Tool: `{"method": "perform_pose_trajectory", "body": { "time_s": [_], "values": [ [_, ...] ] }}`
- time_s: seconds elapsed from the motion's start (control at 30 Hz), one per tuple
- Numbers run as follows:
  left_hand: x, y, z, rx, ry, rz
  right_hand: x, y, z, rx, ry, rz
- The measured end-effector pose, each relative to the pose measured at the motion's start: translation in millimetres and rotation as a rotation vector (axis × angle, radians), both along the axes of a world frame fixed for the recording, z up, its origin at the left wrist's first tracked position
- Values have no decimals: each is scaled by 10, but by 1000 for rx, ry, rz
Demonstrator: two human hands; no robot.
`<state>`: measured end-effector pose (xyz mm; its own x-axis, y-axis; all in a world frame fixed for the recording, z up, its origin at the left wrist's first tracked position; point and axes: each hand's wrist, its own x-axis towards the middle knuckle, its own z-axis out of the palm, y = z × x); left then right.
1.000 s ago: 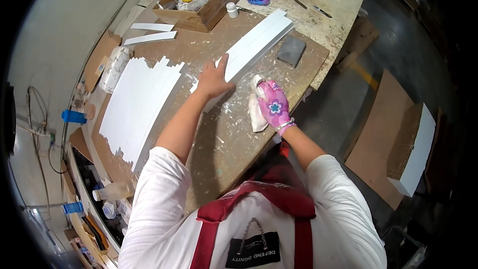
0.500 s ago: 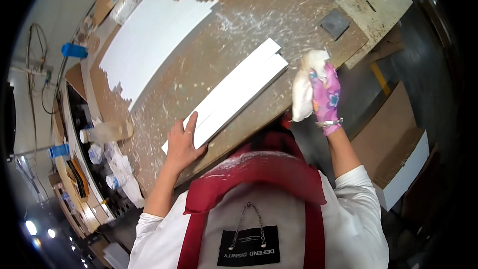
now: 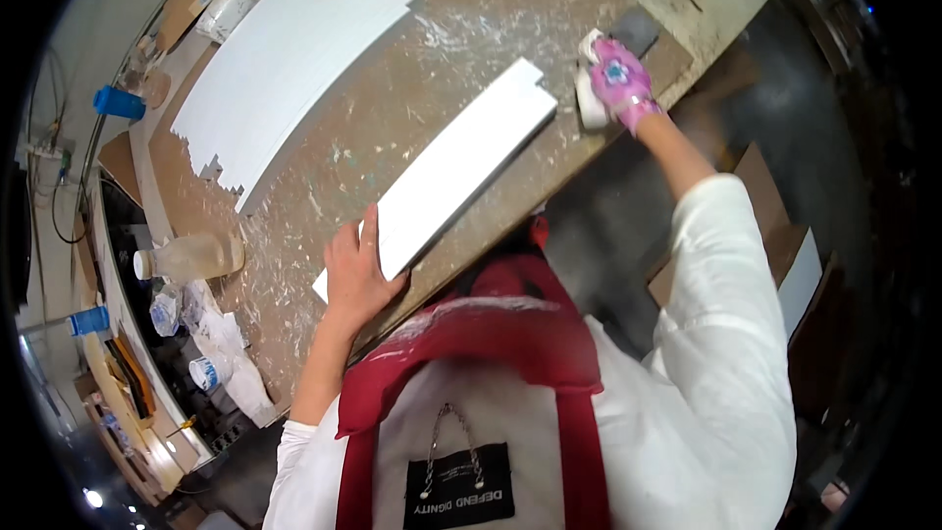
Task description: The person cleans multiple white wooden planks by applying a liquid from a bottle onto a cloth and wiping the surfaces and edges. The person then stacks the cleaned planks together on a workbench and uses a small sanding block on the top of the stack.
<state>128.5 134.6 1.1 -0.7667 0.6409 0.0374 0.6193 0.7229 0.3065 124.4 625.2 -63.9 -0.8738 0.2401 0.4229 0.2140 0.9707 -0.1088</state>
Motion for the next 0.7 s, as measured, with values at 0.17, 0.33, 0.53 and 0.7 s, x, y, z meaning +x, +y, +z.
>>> {"method": "perform_pose_trajectory", "body": {
  "time_s": [0.17, 0.33, 0.53, 0.7],
  "values": [
    [145, -114, -21, -41, -32, 24, 46, -1732, 807, 137, -260, 402],
    [160, -108, 3, -22, -65, -2, -174, -296, 283, -714, -341, -199],
    [317, -356, 100, -144, -35, 138, 13, -663, 803, -699, 27, 140],
    [454, -718, 29, -88, -123, 252, 5, -2050, 917, -181, -322, 382]
  ]
}}
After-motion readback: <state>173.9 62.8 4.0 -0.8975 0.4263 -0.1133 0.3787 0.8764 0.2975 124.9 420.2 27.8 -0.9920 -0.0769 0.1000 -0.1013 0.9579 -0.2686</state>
